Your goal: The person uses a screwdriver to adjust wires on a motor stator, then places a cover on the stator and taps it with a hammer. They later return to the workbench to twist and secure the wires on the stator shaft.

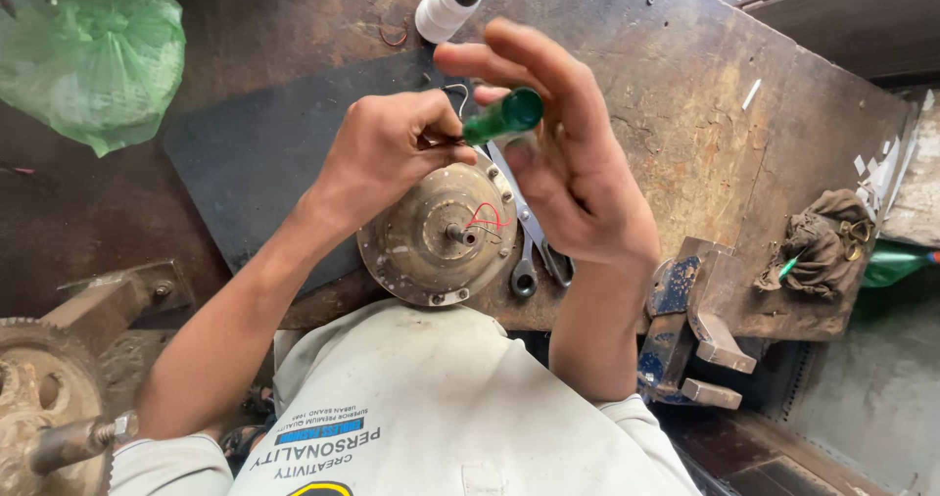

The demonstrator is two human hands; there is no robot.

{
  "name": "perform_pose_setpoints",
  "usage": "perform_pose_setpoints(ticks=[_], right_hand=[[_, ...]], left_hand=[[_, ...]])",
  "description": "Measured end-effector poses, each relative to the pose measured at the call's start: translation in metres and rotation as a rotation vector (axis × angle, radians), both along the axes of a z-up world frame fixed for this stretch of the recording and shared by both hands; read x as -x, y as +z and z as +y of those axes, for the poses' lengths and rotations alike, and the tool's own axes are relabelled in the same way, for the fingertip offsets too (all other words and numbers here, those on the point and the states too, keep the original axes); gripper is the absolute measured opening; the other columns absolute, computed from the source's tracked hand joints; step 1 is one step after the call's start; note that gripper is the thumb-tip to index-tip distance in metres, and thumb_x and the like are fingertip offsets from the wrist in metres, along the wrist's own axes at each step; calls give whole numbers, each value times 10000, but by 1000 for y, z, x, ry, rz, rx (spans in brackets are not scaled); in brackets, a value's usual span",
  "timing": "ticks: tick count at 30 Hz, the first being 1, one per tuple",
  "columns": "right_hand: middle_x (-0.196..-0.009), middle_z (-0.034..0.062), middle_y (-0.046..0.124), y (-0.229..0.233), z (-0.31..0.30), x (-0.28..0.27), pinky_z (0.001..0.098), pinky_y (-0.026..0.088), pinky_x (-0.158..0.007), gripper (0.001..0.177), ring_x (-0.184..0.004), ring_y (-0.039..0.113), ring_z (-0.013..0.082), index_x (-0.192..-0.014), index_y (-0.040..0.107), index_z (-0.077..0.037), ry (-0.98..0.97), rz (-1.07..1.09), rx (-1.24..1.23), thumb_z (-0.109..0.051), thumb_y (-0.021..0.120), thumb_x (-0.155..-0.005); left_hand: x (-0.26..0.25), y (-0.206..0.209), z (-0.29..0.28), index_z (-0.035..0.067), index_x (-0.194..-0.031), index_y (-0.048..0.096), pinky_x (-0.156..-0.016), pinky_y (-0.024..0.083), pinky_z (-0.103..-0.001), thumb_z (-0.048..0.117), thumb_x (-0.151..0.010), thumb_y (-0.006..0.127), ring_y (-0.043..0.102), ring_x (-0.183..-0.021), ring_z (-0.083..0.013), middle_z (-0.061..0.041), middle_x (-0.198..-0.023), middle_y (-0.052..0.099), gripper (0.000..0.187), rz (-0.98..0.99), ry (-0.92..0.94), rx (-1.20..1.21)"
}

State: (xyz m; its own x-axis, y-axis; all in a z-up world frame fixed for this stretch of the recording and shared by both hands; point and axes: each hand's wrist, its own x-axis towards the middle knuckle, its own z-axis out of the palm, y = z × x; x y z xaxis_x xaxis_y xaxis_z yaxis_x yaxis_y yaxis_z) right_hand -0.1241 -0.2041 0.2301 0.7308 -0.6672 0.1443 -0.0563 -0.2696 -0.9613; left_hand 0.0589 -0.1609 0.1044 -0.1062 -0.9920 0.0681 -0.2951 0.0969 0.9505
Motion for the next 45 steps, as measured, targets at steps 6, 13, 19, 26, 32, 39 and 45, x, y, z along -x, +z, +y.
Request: perform_pose_setpoints(ticks=[6,13,19,26,32,39,45], right_hand=[[-1327,164,670,-16,12,-6,315,543,-998,460,-1148,643,175,-1418,525,-32,-354,173,42,-79,732,-1011],[-1301,155,584,-15,7,5,267,548,-993,427,-1124,627,185,-1371,531,-74,-264,154,339,-84,774,-1020],[-1168,79,667,-22,15,8,280,619,-981,353,-1074,675,139,-1443,462,-94,-325,-171,209,-189,638,-1152],[-809,31,603,2,60,77,278,466,-595,251,-653,580,106,-1146,644,-57,-870,80,219,-267,723,-1034],[-1005,79,709,-103,109,78,300,544,-762,225,-903,661,143,-1124,684,-80,-687,660,358,-209,779,-967],[-705,-56,619,-160,126,73,207,381,-412,212,-493,490,18,-1114,738,-89,-1038,294,-501,-191,761,-930],[-727,-27,639,-159,64,63,220,363,-446,162,-524,488,30,-1045,756,-46,-858,356,-422,-175,776,-950]], left_hand=[[12,5,-3,-46,-1040,616,-693,533,-391,245,-849,881,677,-815,-306,-176,-920,680,437,-117,-33,294],[7,4,-1,56,-1055,682,-728,550,-341,299,-882,834,717,-813,-226,-97,-975,742,334,-108,-77,-17],[0,9,-1,-49,-1110,685,-799,559,-398,169,-798,796,684,-942,-322,-164,-1077,687,397,-193,-90,397],[-20,-7,4,70,-1045,770,-791,586,-371,69,-885,762,733,-895,-270,-80,-1053,753,160,-215,-218,159],[-31,-10,0,26,-1007,727,-746,576,-354,114,-870,800,733,-865,-251,-104,-991,723,179,-230,-246,145],[-42,-23,36,72,-1174,748,-800,608,-311,24,-927,744,729,-968,-183,-67,-1174,714,251,-11,-116,14],[-34,-36,96,45,-1113,731,-749,626,-240,-19,-905,736,724,-916,-98,-48,-1205,659,218,246,190,-336]])
